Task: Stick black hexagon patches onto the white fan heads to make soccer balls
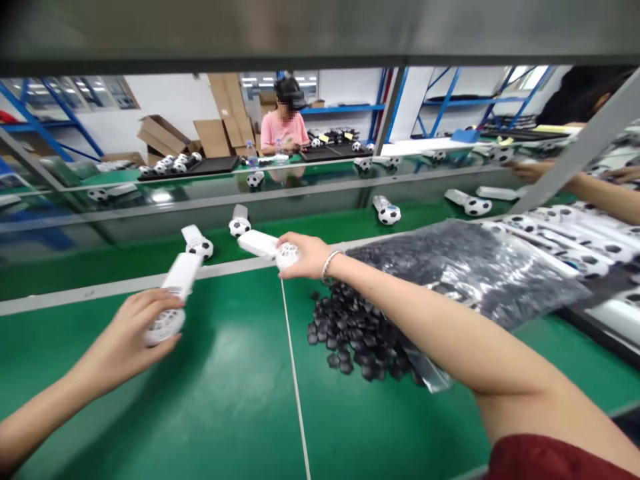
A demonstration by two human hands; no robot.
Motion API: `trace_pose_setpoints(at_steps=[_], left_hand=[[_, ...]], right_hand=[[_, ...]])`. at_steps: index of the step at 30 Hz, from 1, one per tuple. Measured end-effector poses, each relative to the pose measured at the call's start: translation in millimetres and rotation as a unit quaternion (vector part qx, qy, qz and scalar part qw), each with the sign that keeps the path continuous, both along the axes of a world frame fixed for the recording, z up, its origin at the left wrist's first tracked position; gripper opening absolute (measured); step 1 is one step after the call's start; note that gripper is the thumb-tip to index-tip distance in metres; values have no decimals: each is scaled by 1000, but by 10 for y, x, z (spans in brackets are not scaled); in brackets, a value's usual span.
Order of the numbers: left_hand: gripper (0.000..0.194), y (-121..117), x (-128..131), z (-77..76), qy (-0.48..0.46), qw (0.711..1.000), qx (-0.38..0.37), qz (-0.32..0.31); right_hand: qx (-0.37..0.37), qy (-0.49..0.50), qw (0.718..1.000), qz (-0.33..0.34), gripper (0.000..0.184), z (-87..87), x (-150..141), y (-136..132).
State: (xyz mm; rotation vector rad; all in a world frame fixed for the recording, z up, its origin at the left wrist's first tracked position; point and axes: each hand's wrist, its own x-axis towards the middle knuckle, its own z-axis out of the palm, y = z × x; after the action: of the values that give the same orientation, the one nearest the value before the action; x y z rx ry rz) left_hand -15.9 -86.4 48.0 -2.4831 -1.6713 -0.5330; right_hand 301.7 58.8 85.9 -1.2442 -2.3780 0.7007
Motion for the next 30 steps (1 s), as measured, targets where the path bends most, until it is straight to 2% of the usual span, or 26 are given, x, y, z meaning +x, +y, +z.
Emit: trace_pose_setpoints(at_steps=[2,4,6,8,10,11,13,15,18,22,30], left_hand=[[32,-203,-290,-114,35,998,0,49],[31,-307,-440,-171,68,993,-1,94],[37,-334,-391,-155,97,986,23,130],[49,-301,-157,-96,99,986,58,122],[61,-219,170,-48,69,997,34,23],[66,-162,335,-38,60,998,-1,-15],[67,-34,614,-49,42,994,-71,-76],[65,89,804,-81,32,988,-115,-101],[67,205,961,-117,40,990,-119,-64],[72,189,1081,-126,65,992,-106,11],[70,51,1221,-151,96,986,-118,74]], right_hand=[[25,54,993,101,55,-163,-149,-351],[39,65,986,151,56,-363,-333,-613],[33,59,979,194,56,-512,-485,-760],[14,63,975,213,62,-552,-536,-796],[14,70,981,178,59,-494,-461,-745],[31,72,988,131,50,-450,-381,-699],[83,4,997,-9,24,-384,-175,-596],[93,-43,992,-74,15,-392,38,-512],[75,-100,985,-120,16,-527,249,-446],[48,-141,980,-130,13,-697,296,-407],[18,-150,982,-116,10,-686,286,-328]])
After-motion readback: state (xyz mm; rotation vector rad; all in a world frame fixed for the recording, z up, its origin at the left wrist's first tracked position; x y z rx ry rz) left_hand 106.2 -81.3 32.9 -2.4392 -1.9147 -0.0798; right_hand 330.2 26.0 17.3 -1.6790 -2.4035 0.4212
